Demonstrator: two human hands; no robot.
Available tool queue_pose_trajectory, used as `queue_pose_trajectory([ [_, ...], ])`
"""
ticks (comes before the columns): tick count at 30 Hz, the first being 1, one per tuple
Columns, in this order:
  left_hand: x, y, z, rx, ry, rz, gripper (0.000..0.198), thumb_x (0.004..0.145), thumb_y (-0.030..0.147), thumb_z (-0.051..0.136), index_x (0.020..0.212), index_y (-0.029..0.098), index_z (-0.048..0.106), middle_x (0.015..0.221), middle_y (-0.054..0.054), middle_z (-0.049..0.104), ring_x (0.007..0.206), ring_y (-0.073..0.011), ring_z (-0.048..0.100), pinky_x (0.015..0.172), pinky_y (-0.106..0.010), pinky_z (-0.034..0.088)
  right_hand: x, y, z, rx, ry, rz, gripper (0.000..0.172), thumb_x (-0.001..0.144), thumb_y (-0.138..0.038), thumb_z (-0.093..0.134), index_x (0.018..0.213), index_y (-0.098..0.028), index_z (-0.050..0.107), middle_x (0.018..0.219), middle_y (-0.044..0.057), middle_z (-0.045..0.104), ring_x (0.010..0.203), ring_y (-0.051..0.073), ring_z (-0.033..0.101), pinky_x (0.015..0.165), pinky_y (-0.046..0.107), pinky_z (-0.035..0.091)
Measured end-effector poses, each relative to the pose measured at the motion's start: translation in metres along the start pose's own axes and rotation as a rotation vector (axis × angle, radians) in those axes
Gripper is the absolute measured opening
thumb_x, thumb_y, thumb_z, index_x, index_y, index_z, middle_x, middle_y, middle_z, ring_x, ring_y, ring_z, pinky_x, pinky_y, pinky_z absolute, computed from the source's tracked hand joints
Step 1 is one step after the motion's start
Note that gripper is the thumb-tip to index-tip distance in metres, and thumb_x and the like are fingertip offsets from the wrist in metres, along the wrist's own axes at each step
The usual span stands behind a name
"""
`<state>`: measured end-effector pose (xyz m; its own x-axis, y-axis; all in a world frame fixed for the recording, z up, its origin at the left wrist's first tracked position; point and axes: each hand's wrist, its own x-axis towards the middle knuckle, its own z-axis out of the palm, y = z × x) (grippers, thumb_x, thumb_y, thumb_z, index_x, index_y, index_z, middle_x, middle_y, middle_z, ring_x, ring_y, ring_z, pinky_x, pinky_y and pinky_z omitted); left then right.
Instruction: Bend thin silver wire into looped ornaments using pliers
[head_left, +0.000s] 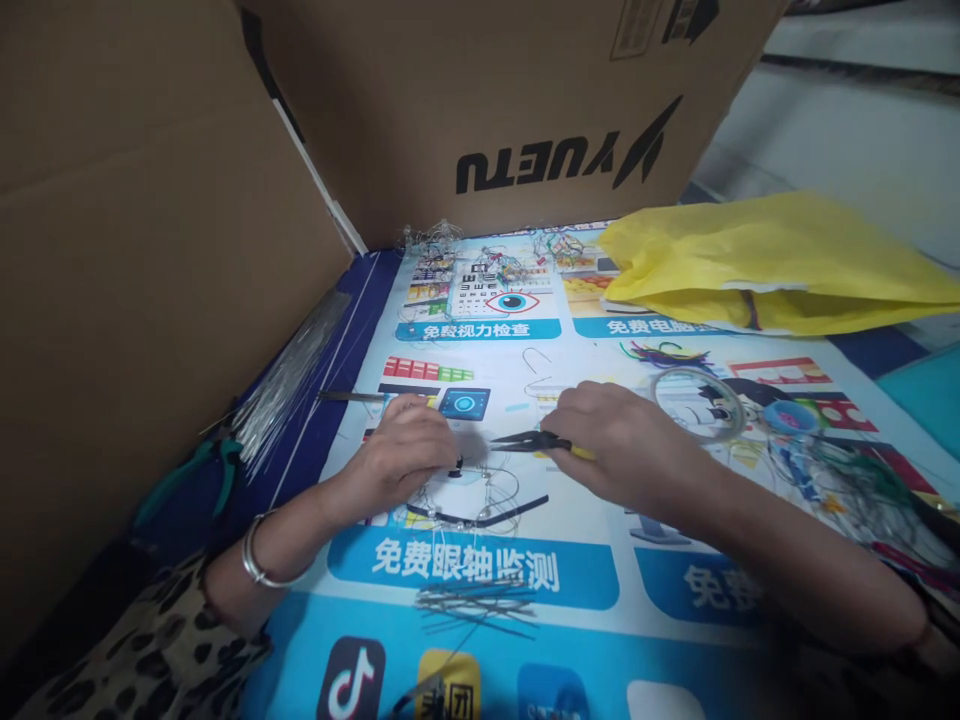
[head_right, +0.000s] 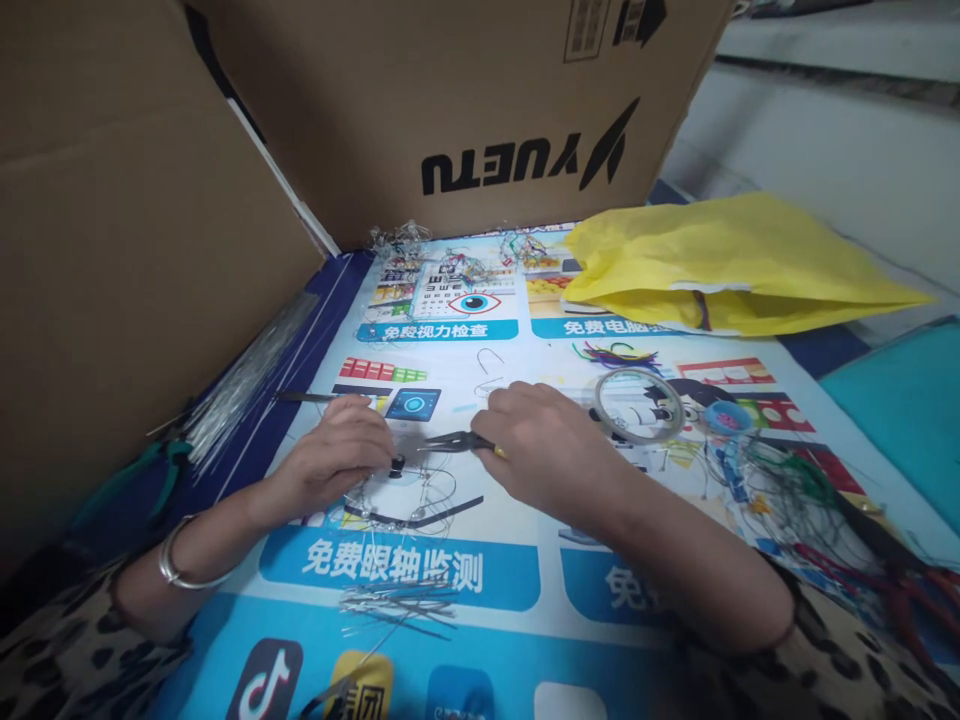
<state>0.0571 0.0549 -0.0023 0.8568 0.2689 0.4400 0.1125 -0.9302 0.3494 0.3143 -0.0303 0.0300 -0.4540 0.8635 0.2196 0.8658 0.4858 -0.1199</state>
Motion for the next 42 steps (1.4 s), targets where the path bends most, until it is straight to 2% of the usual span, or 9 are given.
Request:
queue_pose_trajectory([
  [4,-0.001,0.002,-0.001,0.068,0.023,0.045,0.014,0.088,0.015,0.049,0.085,0.022,0.060,0.083,-0.002,0.066,0.087,-0.0169,0.054,0.088,-0.039,0.035,0.006,-0.007,0.012,-0.131,0.046,-0.052,0.013,0.083,-0.017,0.051,0.072,-0.019,0.058,0.074,0.003,0.057,0.076,0.018,0.046,0.067,0.031,0.026],
  [8,-0.007,0.003,-0.001,0.154,0.020,0.049,0.014,0.088,0.015,0.050,0.086,0.022,0.061,0.083,0.000,0.067,0.088,-0.0158,0.054,0.095,-0.041,0.029,0.013,-0.016,0.021,-0.221,0.112,-0.133,0.015,0.085,-0.014,0.048,0.074,-0.019,0.056,0.073,0.003,0.055,0.074,0.019,0.043,0.065,0.032,0.024],
  [11,-0.012,0.002,0.001,0.194,0.010,0.041,0.015,0.088,0.014,0.050,0.086,0.024,0.062,0.084,0.002,0.068,0.088,-0.0145,0.054,0.099,-0.040,0.026,0.016,-0.017,0.022,-0.253,0.117,-0.188,0.013,0.086,-0.012,0.048,0.078,-0.018,0.057,0.075,0.004,0.055,0.074,0.019,0.042,0.066,0.032,0.023],
  [19,-0.013,0.004,0.002,0.163,0.017,0.032,0.013,0.087,0.014,0.050,0.090,0.023,0.059,0.086,0.002,0.069,0.089,-0.0148,0.055,0.097,-0.040,0.029,0.018,-0.019,0.020,-0.339,0.143,-0.313,0.014,0.088,-0.013,0.045,0.083,-0.016,0.058,0.077,0.004,0.055,0.074,0.019,0.041,0.066,0.034,0.024],
  [30,-0.012,0.005,0.003,0.102,-0.002,0.029,0.017,0.084,0.009,0.050,0.091,0.022,0.057,0.088,-0.001,0.069,0.091,-0.0178,0.055,0.094,-0.042,0.031,0.017,-0.025,0.023,-0.403,0.134,-0.340,0.018,0.087,-0.010,0.041,0.080,-0.015,0.057,0.074,0.004,0.054,0.072,0.019,0.044,0.063,0.034,0.025],
  [42,-0.006,0.008,0.003,0.097,0.013,0.042,0.018,0.082,0.004,0.049,0.088,0.020,0.055,0.087,0.000,0.068,0.087,-0.0168,0.056,0.092,-0.041,0.033,0.016,-0.027,0.021,-0.466,0.138,-0.349,0.016,0.086,-0.009,0.042,0.080,-0.015,0.055,0.075,0.004,0.053,0.072,0.019,0.046,0.063,0.034,0.027],
])
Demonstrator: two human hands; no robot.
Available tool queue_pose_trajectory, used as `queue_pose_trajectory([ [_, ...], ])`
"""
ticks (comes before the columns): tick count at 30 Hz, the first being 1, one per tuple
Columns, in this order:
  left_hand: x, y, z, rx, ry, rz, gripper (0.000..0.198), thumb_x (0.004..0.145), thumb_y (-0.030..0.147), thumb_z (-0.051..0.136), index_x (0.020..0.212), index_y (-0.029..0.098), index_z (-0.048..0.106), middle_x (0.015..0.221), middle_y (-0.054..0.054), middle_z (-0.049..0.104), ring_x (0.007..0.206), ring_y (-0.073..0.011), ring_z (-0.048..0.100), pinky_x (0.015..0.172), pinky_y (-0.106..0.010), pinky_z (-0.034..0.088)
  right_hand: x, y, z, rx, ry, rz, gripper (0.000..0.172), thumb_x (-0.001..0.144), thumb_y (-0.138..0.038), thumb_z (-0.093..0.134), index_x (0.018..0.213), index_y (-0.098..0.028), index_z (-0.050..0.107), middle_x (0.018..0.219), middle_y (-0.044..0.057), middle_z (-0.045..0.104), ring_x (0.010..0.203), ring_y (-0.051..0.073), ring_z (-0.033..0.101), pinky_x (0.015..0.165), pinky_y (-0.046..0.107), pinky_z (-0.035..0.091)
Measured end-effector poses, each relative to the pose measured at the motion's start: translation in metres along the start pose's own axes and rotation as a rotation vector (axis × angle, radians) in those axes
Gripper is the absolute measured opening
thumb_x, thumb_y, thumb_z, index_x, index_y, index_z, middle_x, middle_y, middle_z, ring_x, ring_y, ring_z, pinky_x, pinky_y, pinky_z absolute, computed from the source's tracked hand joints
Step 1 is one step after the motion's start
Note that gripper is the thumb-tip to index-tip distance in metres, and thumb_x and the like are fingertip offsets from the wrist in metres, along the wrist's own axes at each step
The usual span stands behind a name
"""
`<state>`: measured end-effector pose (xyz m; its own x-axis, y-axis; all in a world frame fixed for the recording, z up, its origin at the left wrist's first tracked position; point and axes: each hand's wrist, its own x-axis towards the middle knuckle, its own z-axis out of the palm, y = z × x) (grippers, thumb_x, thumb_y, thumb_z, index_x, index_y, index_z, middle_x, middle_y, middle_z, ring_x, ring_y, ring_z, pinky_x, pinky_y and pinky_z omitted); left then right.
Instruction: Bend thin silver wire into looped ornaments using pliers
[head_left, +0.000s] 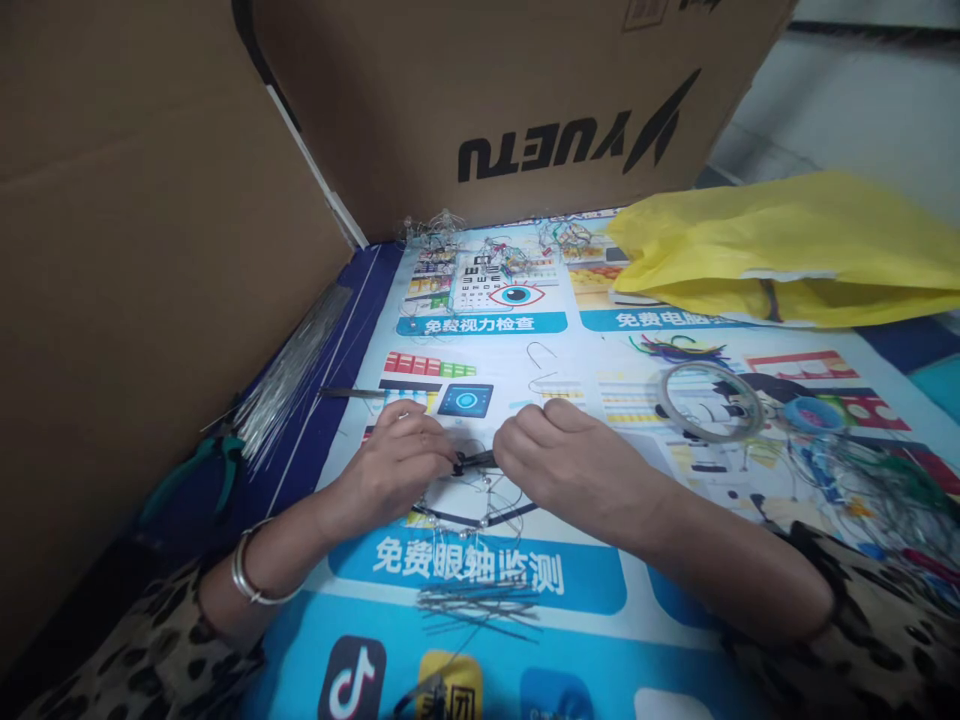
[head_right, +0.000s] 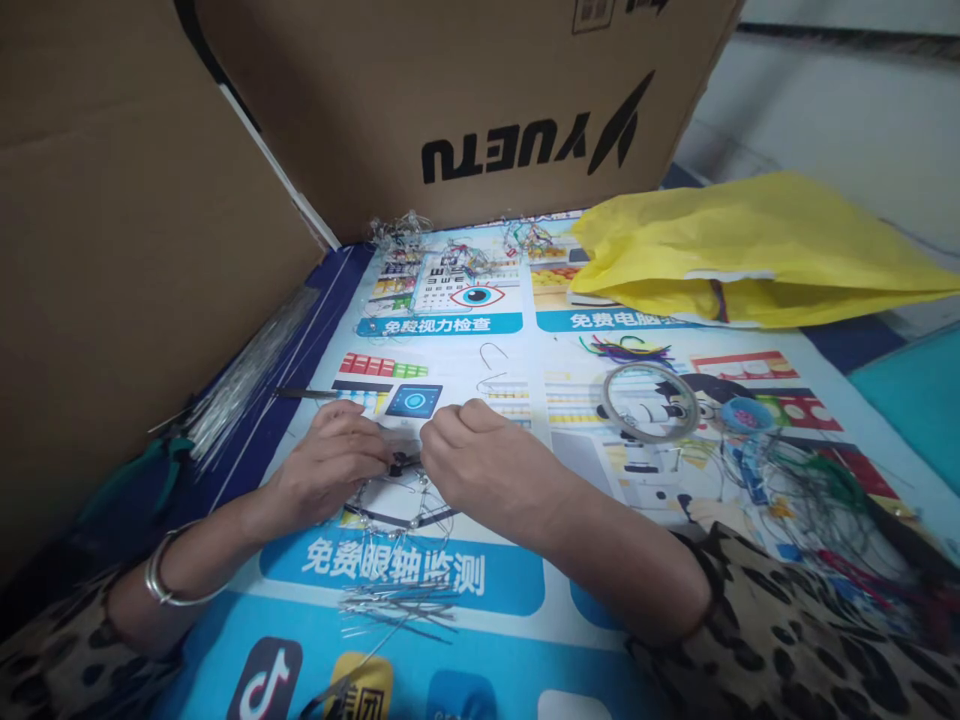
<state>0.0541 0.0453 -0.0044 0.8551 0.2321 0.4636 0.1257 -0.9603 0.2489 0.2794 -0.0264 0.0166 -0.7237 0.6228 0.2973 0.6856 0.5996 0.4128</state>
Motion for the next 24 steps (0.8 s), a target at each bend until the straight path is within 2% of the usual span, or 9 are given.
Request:
queue_pose_trajectory([
  [12,0.0015,-0.0002,0.0006,-0.022,-0.006,-0.009,0.016,0.080,0.005,0.050,0.086,0.019,0.054,0.086,-0.002,0.067,0.087,-0.0175,0.056,0.089,-0.040,0.037,-0.0019,-0.0047,-0.0018,-0.050,0.008,0.012,0.019,0.086,-0.008,0.039,0.080,-0.015,0.055,0.074,0.004,0.052,0.072,0.019,0.045,0.064,0.034,0.027],
  [24,0.0086,0.0033,-0.0006,-0.126,0.029,-0.137,0.012,0.080,0.007,0.053,0.075,0.018,0.052,0.074,-0.002,0.061,0.075,-0.0157,0.053,0.077,-0.036,0.042,0.0004,-0.0104,-0.0047,-0.024,-0.035,0.052,0.015,0.084,-0.009,0.043,0.077,-0.015,0.055,0.071,0.004,0.050,0.069,0.019,0.042,0.061,0.035,0.022],
])
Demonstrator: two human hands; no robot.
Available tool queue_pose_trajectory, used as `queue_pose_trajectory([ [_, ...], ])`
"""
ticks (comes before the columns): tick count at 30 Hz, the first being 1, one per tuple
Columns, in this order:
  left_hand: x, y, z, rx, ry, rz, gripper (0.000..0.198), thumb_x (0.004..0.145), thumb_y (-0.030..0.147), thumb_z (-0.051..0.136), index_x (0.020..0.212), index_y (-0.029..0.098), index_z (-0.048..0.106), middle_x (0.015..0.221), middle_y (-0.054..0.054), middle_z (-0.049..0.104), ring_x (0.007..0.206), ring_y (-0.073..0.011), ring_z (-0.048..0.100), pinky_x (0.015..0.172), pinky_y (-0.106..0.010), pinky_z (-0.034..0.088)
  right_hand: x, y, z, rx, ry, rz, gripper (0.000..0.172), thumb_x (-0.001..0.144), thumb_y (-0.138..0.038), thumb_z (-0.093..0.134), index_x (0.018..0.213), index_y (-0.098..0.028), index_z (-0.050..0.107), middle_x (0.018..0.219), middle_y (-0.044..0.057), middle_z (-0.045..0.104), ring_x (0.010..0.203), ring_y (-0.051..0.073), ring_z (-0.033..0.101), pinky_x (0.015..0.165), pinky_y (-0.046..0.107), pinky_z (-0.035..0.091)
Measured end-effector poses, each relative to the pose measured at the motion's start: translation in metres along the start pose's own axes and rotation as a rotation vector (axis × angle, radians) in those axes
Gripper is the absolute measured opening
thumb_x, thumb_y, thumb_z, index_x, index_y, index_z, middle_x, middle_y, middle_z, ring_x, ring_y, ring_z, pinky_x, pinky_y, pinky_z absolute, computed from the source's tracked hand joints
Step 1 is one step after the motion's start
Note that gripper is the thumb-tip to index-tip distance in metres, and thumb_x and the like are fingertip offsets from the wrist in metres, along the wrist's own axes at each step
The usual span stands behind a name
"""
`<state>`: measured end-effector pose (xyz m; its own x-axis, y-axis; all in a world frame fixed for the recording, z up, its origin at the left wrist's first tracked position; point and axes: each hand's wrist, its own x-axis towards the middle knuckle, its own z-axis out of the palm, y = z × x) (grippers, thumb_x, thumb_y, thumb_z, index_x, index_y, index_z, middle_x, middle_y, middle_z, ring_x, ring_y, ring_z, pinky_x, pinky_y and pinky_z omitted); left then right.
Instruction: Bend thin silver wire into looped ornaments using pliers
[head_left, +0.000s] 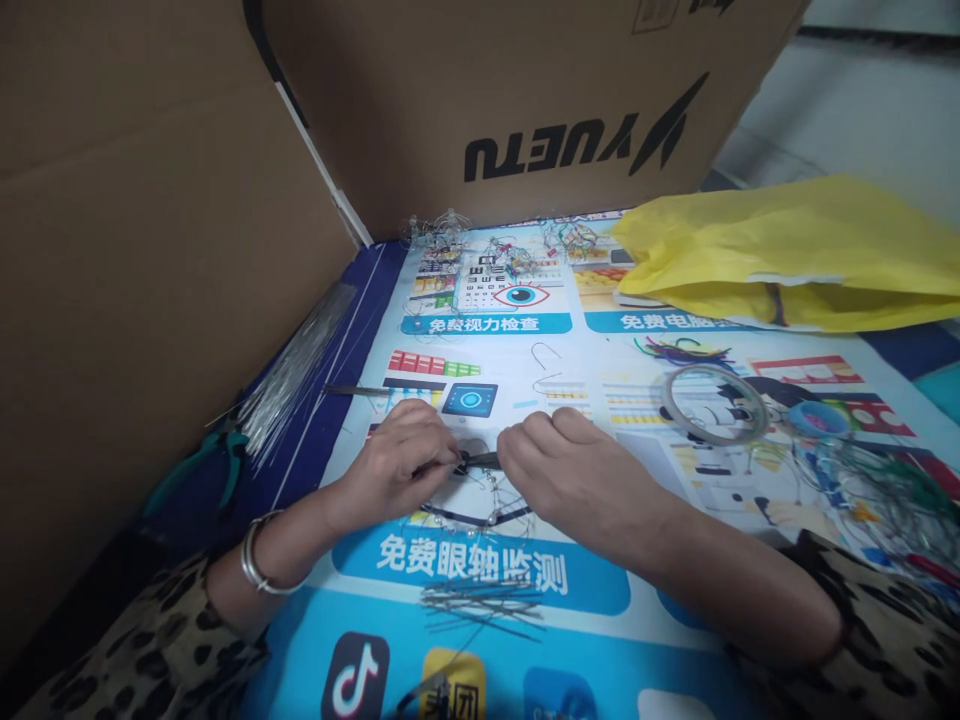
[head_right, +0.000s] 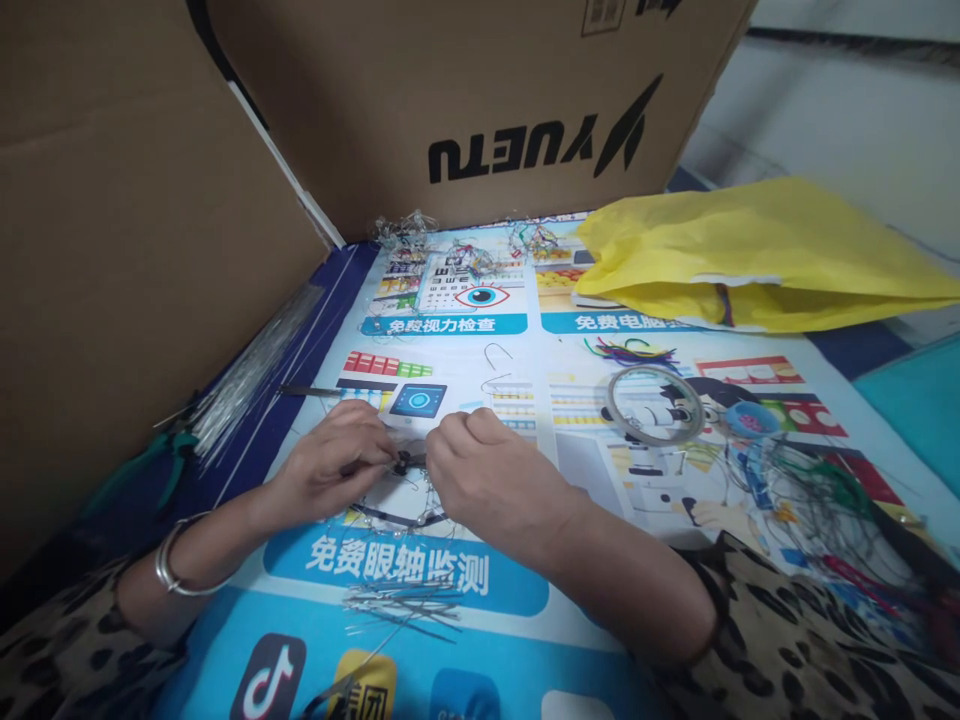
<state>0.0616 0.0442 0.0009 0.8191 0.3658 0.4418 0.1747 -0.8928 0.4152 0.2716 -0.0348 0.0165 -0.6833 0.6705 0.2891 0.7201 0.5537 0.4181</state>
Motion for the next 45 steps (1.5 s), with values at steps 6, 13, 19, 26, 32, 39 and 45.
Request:
queue_pose_trajectory([
  [6,0.0014,0.0012,0.0006,-0.038,-0.001,-0.011,0.011,0.080,0.007,0.053,0.075,0.018,0.052,0.072,-0.002,0.061,0.075,-0.0161,0.053,0.076,-0.036,0.042,0.0004,-0.0001,-0.0006,0.022,-0.004,0.012,0.016,0.083,-0.008,0.044,0.073,-0.016,0.055,0.069,0.004,0.050,0.069,0.019,0.041,0.060,0.035,0.021],
  [13,-0.0019,-0.0005,0.0046,-0.065,0.031,-0.107,0.011,0.077,0.007,0.053,0.073,0.017,0.053,0.071,-0.002,0.061,0.072,-0.0155,0.053,0.071,-0.033,0.042,-0.0024,0.0019,0.0066,0.048,-0.001,0.028,0.013,0.085,-0.011,0.046,0.079,-0.015,0.057,0.073,0.004,0.052,0.071,0.019,0.040,0.063,0.034,0.023],
  [19,-0.0022,-0.0041,0.0031,-0.253,0.021,-0.342,0.011,0.076,0.014,0.055,0.066,0.016,0.054,0.068,-0.002,0.059,0.068,-0.0136,0.053,0.065,-0.028,0.044,-0.0014,0.0025,0.0035,0.076,-0.026,0.047,0.011,0.083,-0.010,0.049,0.077,-0.016,0.057,0.071,0.003,0.052,0.069,0.018,0.039,0.063,0.033,0.023],
  [26,0.0011,-0.0069,-0.0029,-0.339,-0.069,-0.342,0.018,0.083,0.022,0.053,0.067,0.015,0.056,0.066,-0.002,0.058,0.066,-0.0132,0.053,0.065,-0.028,0.044,-0.0010,0.0016,0.0026,0.090,-0.049,0.075,0.007,0.082,-0.012,0.052,0.081,-0.015,0.058,0.072,0.004,0.054,0.071,0.019,0.041,0.064,0.033,0.024],
  [32,0.0014,-0.0060,-0.0035,-0.264,-0.078,-0.266,0.017,0.085,0.021,0.051,0.071,0.015,0.056,0.067,-0.002,0.059,0.068,-0.0137,0.053,0.067,-0.028,0.043,-0.0025,0.0016,0.0046,0.103,-0.055,0.094,0.006,0.082,-0.013,0.054,0.083,-0.015,0.059,0.074,0.004,0.055,0.072,0.019,0.042,0.065,0.033,0.025],
  [39,-0.0024,-0.0067,-0.0011,-0.171,-0.067,-0.082,0.009,0.087,0.015,0.050,0.081,0.016,0.056,0.076,-0.004,0.061,0.076,-0.0153,0.053,0.076,-0.033,0.042,-0.0025,0.0035,0.0077,0.153,-0.075,0.125,0.002,0.081,-0.014,0.056,0.081,-0.016,0.057,0.075,0.003,0.055,0.074,0.020,0.043,0.066,0.033,0.025],
  [45,-0.0021,-0.0037,-0.0012,-0.106,-0.077,-0.051,0.010,0.088,0.016,0.048,0.081,0.016,0.055,0.076,-0.005,0.060,0.075,-0.0160,0.052,0.073,-0.033,0.042,-0.0007,0.0031,0.0057,0.143,-0.105,0.117,0.004,0.081,-0.013,0.055,0.080,-0.016,0.057,0.075,0.004,0.056,0.074,0.020,0.043,0.065,0.033,0.025],
])
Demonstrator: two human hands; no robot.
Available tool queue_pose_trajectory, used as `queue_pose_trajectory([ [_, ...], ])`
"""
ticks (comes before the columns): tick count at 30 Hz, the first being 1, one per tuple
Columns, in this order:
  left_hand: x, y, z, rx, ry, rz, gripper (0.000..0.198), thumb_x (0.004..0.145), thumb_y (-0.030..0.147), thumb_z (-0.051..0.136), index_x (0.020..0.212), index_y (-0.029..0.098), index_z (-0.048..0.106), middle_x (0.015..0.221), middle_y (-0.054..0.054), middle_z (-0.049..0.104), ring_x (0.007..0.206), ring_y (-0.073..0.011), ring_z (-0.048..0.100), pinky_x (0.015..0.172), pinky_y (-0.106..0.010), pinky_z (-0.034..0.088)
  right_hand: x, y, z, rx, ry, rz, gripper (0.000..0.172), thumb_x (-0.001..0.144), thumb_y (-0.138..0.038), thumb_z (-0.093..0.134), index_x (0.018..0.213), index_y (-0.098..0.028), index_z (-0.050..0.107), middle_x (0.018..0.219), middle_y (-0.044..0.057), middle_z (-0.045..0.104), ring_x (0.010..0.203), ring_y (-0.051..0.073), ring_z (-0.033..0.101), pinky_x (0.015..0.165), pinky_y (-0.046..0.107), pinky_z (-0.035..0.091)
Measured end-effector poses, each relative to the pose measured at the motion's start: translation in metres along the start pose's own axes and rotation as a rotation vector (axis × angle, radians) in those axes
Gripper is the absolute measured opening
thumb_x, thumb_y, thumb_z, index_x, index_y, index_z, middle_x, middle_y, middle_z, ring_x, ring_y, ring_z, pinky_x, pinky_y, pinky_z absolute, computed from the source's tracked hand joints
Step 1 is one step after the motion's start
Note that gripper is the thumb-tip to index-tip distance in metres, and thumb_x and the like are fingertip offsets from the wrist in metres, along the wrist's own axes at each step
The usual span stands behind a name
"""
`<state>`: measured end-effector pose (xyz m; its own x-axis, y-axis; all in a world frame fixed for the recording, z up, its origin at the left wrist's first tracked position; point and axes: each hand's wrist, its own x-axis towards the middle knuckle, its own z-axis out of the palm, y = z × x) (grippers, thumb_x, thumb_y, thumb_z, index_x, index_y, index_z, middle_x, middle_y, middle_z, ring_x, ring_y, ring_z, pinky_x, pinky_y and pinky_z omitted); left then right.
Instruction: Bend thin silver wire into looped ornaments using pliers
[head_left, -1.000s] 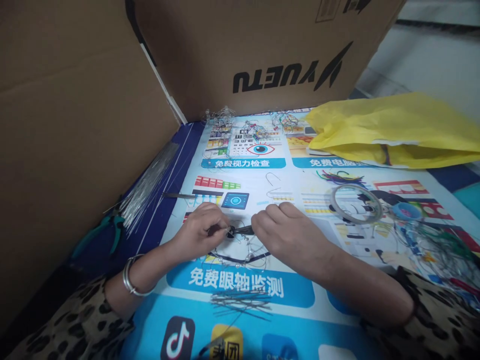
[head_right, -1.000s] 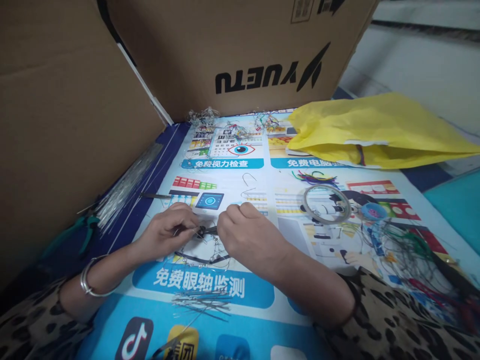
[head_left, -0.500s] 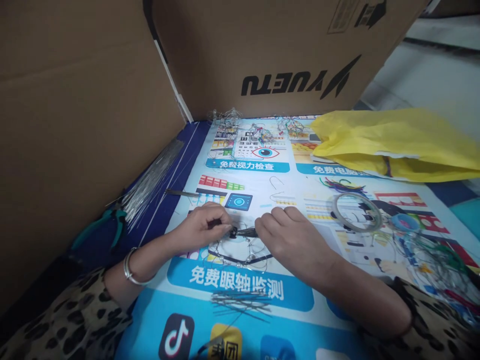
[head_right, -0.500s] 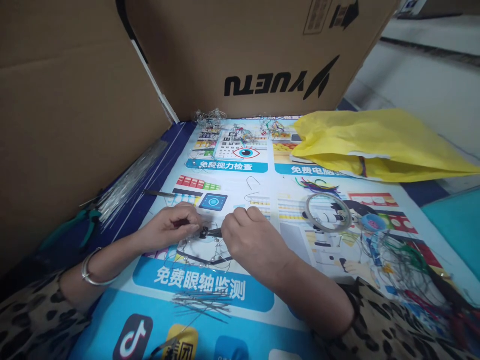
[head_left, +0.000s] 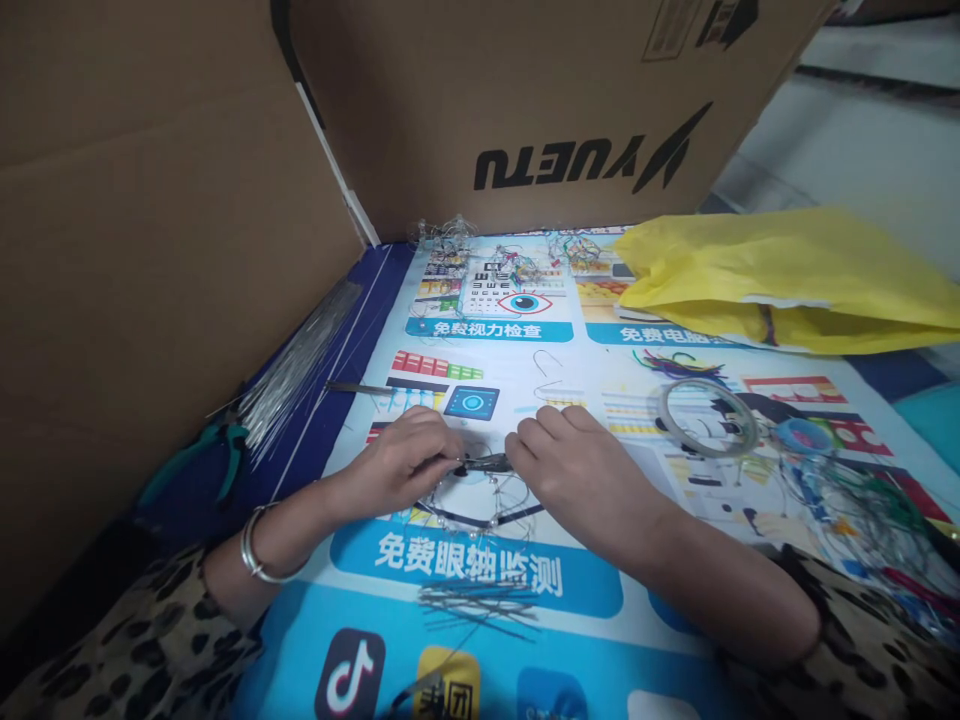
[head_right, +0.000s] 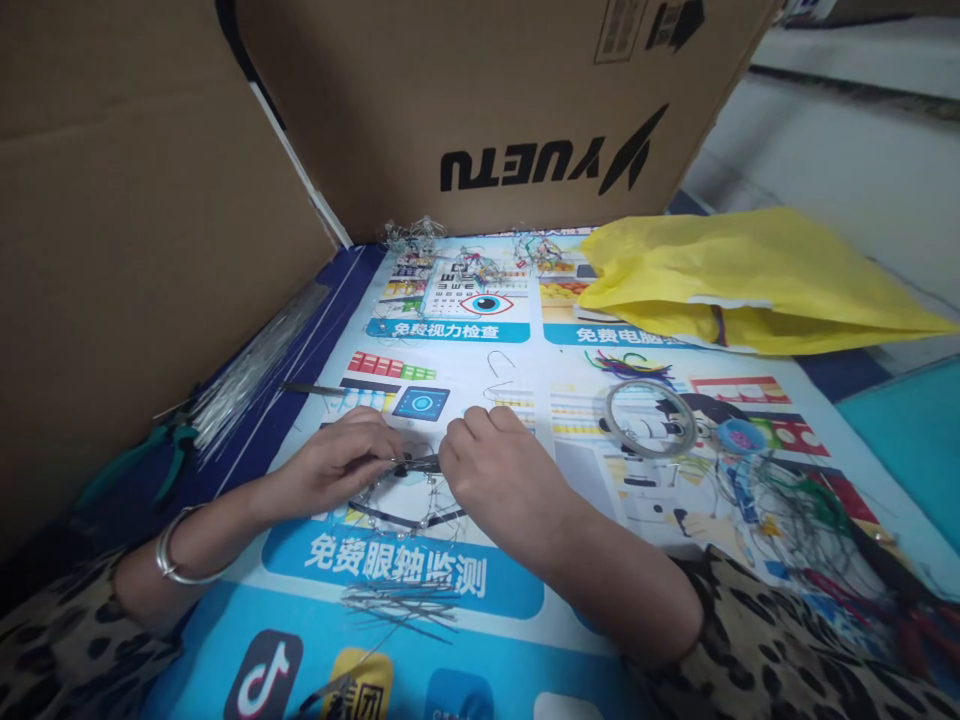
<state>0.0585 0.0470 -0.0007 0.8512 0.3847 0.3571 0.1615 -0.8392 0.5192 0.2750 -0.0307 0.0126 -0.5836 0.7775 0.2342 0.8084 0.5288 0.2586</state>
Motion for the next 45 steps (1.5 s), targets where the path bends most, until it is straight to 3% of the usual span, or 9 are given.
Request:
queue_pose_trajectory([
  [11,-0.002,0.003,0.001,0.083,-0.026,0.034,0.012,0.089,0.015,0.042,0.083,0.018,0.051,0.080,-0.005,0.060,0.079,-0.0170,0.053,0.074,-0.033,0.043,0.004,-0.001,-0.005,-0.027,-0.017,-0.038,0.007,0.079,-0.010,0.056,0.075,-0.016,0.057,0.071,0.004,0.055,0.070,0.020,0.045,0.062,0.033,0.025],
  [22,-0.003,0.003,0.003,0.112,-0.060,0.053,0.013,0.088,0.012,0.038,0.086,0.018,0.050,0.082,-0.005,0.059,0.079,-0.0176,0.053,0.073,-0.033,0.043,0.009,0.005,-0.010,0.008,-0.121,-0.089,0.009,0.079,-0.009,0.057,0.074,-0.017,0.056,0.071,0.004,0.058,0.071,0.019,0.047,0.059,0.033,0.022],
  [45,-0.006,0.003,0.004,0.117,-0.069,0.071,0.010,0.086,0.010,0.044,0.088,0.017,0.051,0.085,-0.006,0.061,0.083,-0.0177,0.055,0.075,-0.034,0.045,0.007,0.004,-0.009,-0.017,-0.096,-0.087,0.012,0.078,-0.006,0.054,0.073,-0.016,0.056,0.070,0.004,0.058,0.069,0.019,0.048,0.056,0.032,0.022],
])
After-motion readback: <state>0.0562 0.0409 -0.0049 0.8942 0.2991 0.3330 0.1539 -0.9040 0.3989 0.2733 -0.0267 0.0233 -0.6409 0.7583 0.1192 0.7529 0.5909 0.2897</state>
